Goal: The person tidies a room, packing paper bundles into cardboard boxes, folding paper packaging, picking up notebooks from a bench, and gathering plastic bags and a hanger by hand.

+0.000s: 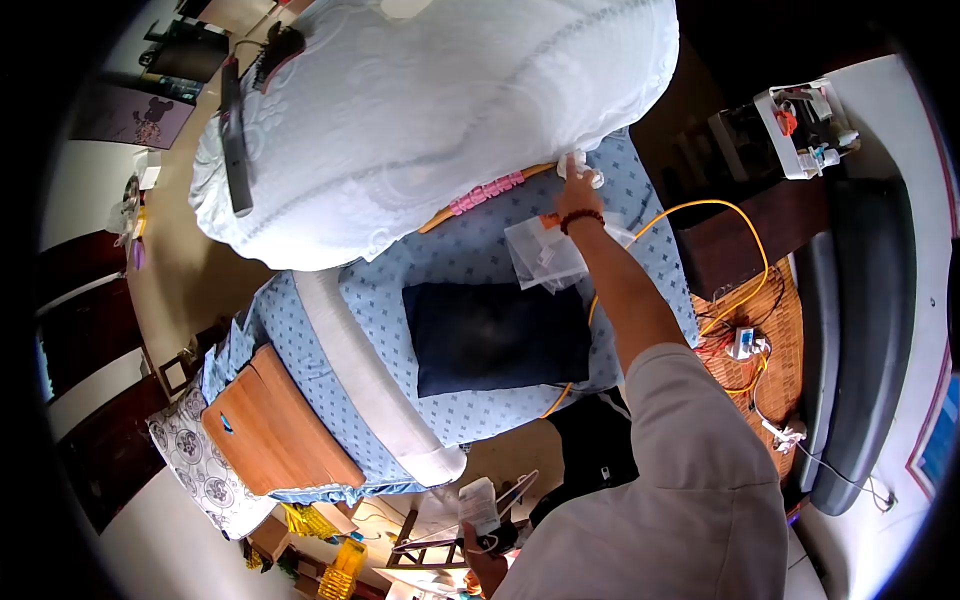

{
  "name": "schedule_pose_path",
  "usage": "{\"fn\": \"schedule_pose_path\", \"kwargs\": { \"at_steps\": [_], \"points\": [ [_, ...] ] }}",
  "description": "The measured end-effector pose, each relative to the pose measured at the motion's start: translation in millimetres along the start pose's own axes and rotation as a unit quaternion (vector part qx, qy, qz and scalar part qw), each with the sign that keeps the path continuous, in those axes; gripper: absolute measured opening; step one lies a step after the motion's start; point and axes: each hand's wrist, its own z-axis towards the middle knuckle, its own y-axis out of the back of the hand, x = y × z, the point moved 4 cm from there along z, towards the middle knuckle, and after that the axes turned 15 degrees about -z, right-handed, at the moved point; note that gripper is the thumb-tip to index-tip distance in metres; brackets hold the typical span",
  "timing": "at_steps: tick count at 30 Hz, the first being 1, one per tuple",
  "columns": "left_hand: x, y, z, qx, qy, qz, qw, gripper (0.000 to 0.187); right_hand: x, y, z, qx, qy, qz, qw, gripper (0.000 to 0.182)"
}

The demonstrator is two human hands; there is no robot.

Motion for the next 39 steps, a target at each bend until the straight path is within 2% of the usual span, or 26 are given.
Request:
{"fn": "schedule_pose_path", "kwargs": {
  "at_steps": [3,4,5,7,8,9,10,12,13,14,15,16,17,18,21,23,25,26,27,28,29,30,31,33,37,39],
  "points": [
    [2.1,-13.2,7.0,-0.024,0.001,-0.018,1.0,0.052,-6.8,-1.4,21.0,0.053,-0.004,-0.067,0.996,0.073],
    [0.7,-16.2,7.9,-0.025,0.0,-0.017,1.0,0.052,-7.8,-3.4,24.2,0.09,-0.011,-0.054,0.994,0.066],
    [-1.8,-18.8,7.6,-0.031,0.003,-0.003,1.0,0.053,-8.1,-18.0,28.9,0.092,-0.012,-0.052,0.994,0.066],
    [-6.1,-27.9,11.2,-0.027,0.01,0.017,0.999,0.053,-12.0,-38.9,40.9,0.024,0.04,-0.1,0.994,0.057],
    [-9.4,-30.9,10.8,-0.014,0.001,0.018,1.0,0.053,-14.1,-42.8,42.0,0.052,0.019,-0.048,0.997,0.049],
    [-12.5,-32.0,9.6,-0.003,-0.01,0.019,1.0,0.054,-18.5,-36.4,36.2,0.052,0.016,-0.046,0.997,0.049],
    [-13.7,-30.5,9.7,-0.003,-0.01,0.02,1.0,0.054,-17.5,-30.5,26.1,0.086,0.056,-0.07,0.992,0.049],
    [-21.0,-38.6,8.8,0.059,-0.092,0.119,0.987,0.049,-10.6,-12.3,-1.2,0.139,0.156,-0.095,0.973,0.048],
    [-22.9,-44.3,4.7,0.064,-0.109,0.115,0.985,0.049,-15.8,-33.8,-1.2,0.162,0.172,-0.055,0.97,0.038],
    [-26.9,-56.5,-2.6,0.069,-0.126,0.111,0.983,0.048,-23.9,-86.8,10.9,0.206,0.184,0.032,0.96,0.03],
    [-31.0,-68.7,-9.9,0.074,-0.143,0.107,0.981,0.047,-24.0,-73.5,-12.8,0.209,0.238,0.005,0.949,0.029],
    [-28.4,-67.0,-2.5,0.052,-0.09,0.017,0.994,0.047,-29.6,-73.2,-32.3,0.257,0.208,0.066,0.941,0.03],
    [-25.7,-62.0,1.6,0.03,-0.037,-0.072,0.996,0.046,-32.4,-71.6,-50.7,0.292,0.196,0.064,0.934,0.033],
    [-26.4,-55.9,1.1,0.03,-0.018,-0.079,0.996,0.045,-37.4,-78.3,-61.4,0.283,0.226,0.05,0.931,0.037],
    [-23.7,-28.0,11.4,0.032,-0.055,-0.084,0.994,0.042,-52.8,-94.0,-90.4,0.178,0.215,0.116,0.953,0.046],
    [-30.6,-39.9,-4.5,0.045,-0.063,-0.065,0.995,0.046,-60.6,-86.6,-98.6,0.192,0.234,0.112,0.947,0.047],
    [-31.3,-32.3,-10.8,0.027,-0.045,-0.14,0.989,0.04,-56.4,-55.3,-116.6,0.229,0.225,0.089,0.943,0.046],
    [-29.2,-26.0,-14.9,0.026,-0.05,-0.152,0.987,0.04,-54.3,-49.7,-120.4,0.217,0.269,0.082,0.935,0.046],
    [-32.2,-19.6,-22.1,0.068,-0.148,-0.037,0.986,0.045,-55.6,-49.5,-118.6,0.211,0.298,0.075,0.928,0.046],
    [-34.1,-14.1,-30.5,0.105,-0.242,0.081,0.961,0.056,-57.0,-49.2,-116.8,0.203,0.326,0.069,0.921,0.046],
    [-32.2,-9.0,-30.4,0.097,-0.26,0.081,0.957,0.055,-51.8,-53.9,-107.7,0.136,0.388,-0.003,0.911,0.045],
    [-27.0,-0.2,-28.3,0.075,-0.235,0.014,0.969,0.054,-36.5,-40.2,-108.4,0.066,0.445,-0.073,0.89,0.045],
    [-20.4,8.5,-21.8,0.047,-0.181,-0.083,0.979,0.053,-23.1,-29.8,-108.3,0.059,0.456,-0.078,0.885,0.045],
    [-11.9,23.6,-14.7,0.005,-0.14,-0.186,0.973,0.05,-15.7,-11.0,-104.1,0.124,0.212,0.062,0.968,0.042],
    [1.6,49.2,-13.6,-0.035,-0.143,-0.265,0.953,0.045,27.2,-7.4,-113.9,0.117,0.25,0.124,0.953,0.049],
    [8.3,58.6,-11.7,-0.045,-0.147,-0.298,0.942,0.043,45.6,-2.5,-134.8,0.207,0.244,0.107,0.941,0.057]
  ]
}}
